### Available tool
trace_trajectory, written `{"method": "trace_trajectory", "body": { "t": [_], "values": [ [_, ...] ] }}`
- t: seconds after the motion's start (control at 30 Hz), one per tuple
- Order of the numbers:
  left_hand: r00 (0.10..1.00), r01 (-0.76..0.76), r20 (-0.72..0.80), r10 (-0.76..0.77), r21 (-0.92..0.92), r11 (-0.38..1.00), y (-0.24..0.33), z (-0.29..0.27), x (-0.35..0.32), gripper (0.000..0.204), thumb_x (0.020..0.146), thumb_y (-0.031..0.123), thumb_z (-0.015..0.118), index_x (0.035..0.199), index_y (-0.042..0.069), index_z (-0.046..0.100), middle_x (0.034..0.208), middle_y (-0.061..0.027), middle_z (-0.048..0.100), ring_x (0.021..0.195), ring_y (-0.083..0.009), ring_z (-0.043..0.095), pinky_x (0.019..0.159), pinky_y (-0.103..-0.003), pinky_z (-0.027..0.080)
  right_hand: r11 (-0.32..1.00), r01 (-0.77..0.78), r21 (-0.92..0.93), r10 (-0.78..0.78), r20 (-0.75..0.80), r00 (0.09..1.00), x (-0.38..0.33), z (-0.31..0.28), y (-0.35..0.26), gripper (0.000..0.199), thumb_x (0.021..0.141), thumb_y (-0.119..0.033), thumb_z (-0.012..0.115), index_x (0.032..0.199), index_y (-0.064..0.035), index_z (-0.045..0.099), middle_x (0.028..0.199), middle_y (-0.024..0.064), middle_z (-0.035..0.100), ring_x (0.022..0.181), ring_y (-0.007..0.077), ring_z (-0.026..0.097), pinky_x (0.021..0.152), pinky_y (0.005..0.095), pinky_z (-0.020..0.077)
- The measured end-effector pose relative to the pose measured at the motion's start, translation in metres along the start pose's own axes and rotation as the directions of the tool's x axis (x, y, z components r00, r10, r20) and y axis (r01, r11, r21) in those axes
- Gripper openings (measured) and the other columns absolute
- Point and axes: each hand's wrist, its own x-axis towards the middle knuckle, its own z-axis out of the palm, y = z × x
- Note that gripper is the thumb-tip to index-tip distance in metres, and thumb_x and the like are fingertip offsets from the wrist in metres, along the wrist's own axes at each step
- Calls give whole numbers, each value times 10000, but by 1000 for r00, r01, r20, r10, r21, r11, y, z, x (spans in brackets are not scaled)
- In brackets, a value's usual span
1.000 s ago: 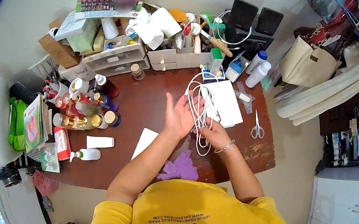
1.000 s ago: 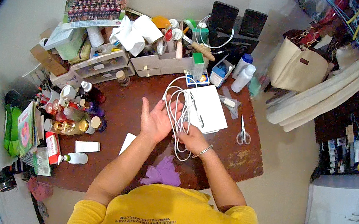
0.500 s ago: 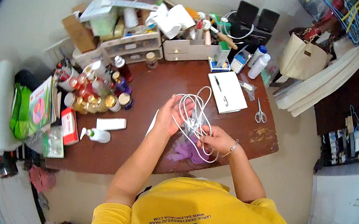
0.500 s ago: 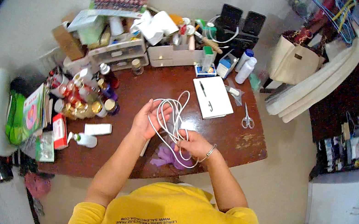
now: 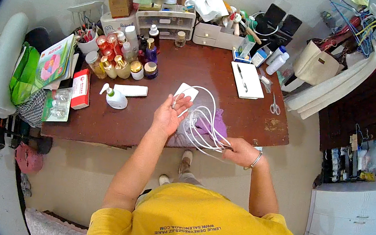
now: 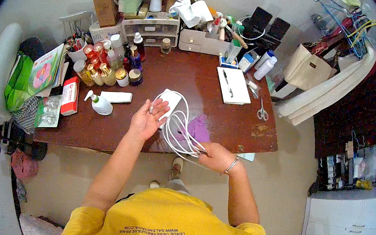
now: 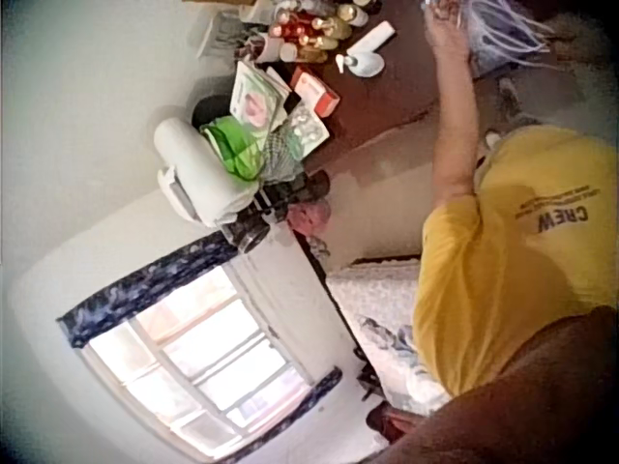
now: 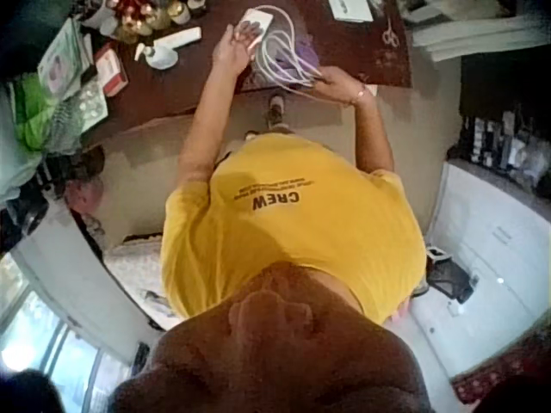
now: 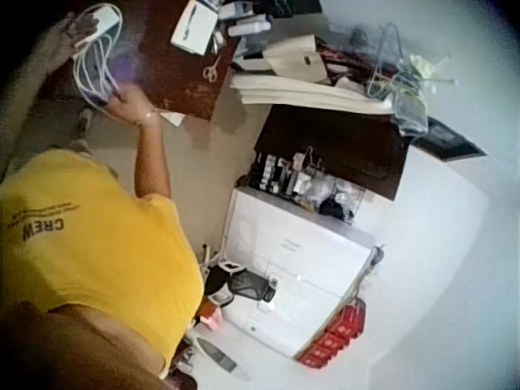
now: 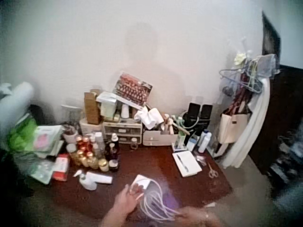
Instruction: The person wipes down various cosmetic bottles, a power bank, and containers using a purple cloth on a desk, at one point spraying a bottle into the air away from the desk.
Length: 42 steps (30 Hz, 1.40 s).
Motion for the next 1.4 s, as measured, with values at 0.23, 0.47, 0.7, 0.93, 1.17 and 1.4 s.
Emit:
{"method": "trace_trajectory", "body": {
  "t": [0.23,0.47,0.7,0.93,1.17,1.4],
  "values": [
    [964,92,261,-58,-118,989,-3,-20,-39,333,973,186,424,1242,-4,473,1182,-190,561,932,-224,614,723,-280,512,914,-147,377,164,-13,986,-42,64,3,85,801,-90,496,860,-44,536,706,29,571,671,114,536,625,294,460],
    [947,-238,195,253,-100,966,-9,5,-81,365,887,-69,446,1252,-54,437,1241,-222,515,1086,-258,583,911,-317,524,855,-203,478,185,84,979,-60,105,26,94,815,-97,505,877,-46,554,757,27,619,706,95,568,644,261,471],
    [899,-413,230,373,163,896,-18,36,-112,347,934,-1,448,1280,-8,429,1220,-210,543,1011,-238,618,824,-275,546,886,-175,429,110,173,979,-55,121,20,144,830,-135,523,931,-42,565,760,40,634,697,120,585,632,280,475],
    [902,-431,242,358,457,778,-41,49,-115,284,942,93,509,1210,8,476,956,-152,663,711,-141,639,596,-217,482,908,-104,405,20,205,978,-62,126,43,145,828,-128,524,920,-25,568,755,69,652,678,144,586,618,303,479],
    [908,-418,203,366,490,765,-69,57,-113,224,943,126,523,1117,-16,530,900,-144,663,683,-138,625,581,-217,486,791,-122,600,-45,255,966,-86,128,79,141,817,-77,519,938,-13,553,743,59,634,657,123,569,595,279,465],
    [935,-353,113,337,414,839,-88,57,-111,225,945,135,523,1108,-19,527,905,-144,657,676,-143,615,580,-223,493,800,-192,569,-28,355,934,-92,118,104,113,853,-89,522,955,-45,545,782,14,585,723,88,566,654,254,467]
  ]
}}
